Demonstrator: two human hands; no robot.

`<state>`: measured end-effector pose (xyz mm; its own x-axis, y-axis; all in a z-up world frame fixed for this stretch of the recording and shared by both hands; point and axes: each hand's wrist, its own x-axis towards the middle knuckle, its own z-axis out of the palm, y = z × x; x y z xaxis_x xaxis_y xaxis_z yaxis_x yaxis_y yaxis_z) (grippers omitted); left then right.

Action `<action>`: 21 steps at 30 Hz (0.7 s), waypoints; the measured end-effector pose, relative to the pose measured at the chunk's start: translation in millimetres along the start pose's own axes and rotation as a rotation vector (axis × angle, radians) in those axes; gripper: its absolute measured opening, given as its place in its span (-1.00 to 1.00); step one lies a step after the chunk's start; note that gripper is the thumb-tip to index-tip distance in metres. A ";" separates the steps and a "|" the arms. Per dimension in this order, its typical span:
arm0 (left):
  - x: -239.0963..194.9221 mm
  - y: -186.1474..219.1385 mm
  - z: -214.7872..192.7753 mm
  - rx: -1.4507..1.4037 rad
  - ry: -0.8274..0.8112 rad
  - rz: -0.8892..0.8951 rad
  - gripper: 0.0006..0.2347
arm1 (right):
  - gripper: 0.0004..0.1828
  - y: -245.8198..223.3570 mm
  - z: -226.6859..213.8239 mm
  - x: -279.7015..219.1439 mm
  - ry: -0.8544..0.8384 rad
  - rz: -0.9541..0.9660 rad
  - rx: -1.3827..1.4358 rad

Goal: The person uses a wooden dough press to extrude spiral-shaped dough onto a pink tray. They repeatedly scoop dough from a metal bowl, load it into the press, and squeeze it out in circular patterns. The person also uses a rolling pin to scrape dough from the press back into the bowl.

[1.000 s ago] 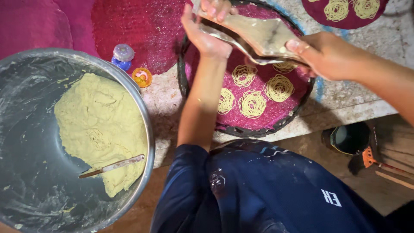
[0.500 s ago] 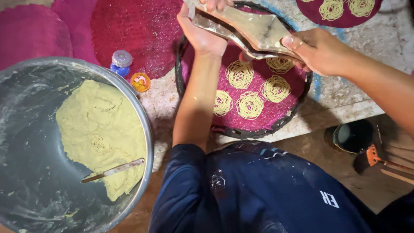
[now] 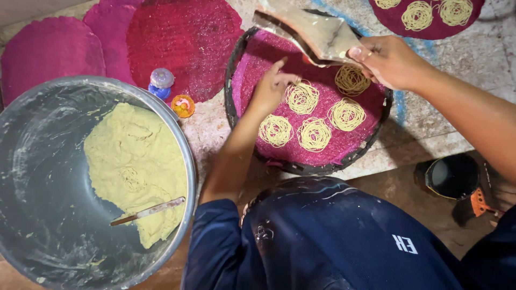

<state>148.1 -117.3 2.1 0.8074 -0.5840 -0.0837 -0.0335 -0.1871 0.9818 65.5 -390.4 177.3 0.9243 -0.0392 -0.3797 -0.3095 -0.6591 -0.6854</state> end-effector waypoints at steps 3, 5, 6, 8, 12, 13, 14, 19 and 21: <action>-43.6 31.6 -2.8 0.414 0.147 0.150 -0.55 | -0.59 12.5 -1.5 -2.3 0.031 0.045 0.034; -62.5 50.7 -7.5 0.611 0.148 0.117 -0.58 | -0.60 18.5 -4.3 -7.1 0.025 0.022 0.076; -68.7 58.5 -11.4 0.669 0.105 0.038 -0.58 | -0.56 20.8 -5.2 -9.6 0.008 -0.025 0.116; -72.4 71.1 -22.2 0.606 0.137 0.078 -0.64 | -0.51 22.1 -5.6 -12.6 -0.043 -0.075 0.237; -54.1 84.3 -49.2 -0.305 0.196 0.204 -0.50 | -0.49 12.8 4.1 -6.9 -0.174 0.074 0.186; -51.4 85.3 -53.0 -0.709 0.132 0.260 -0.52 | -0.48 8.8 8.2 -4.5 -0.203 0.149 0.078; -46.6 86.4 -55.7 -1.110 0.063 0.318 -0.54 | -0.41 4.0 11.9 -1.8 -0.327 0.102 0.092; -17.1 85.8 -56.6 -1.516 0.174 0.480 -0.82 | -0.31 -38.3 30.7 13.1 -0.579 -0.011 0.204; -12.9 78.6 -63.7 -1.600 0.257 0.501 -0.77 | -0.37 -57.0 42.6 17.6 -0.411 0.068 -0.171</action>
<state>172.6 -74.2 91.2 0.9761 -0.1699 0.1352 0.1584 0.9831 0.0917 89.9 -321.4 183.3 0.7271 0.1924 -0.6590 -0.2928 -0.7814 -0.5511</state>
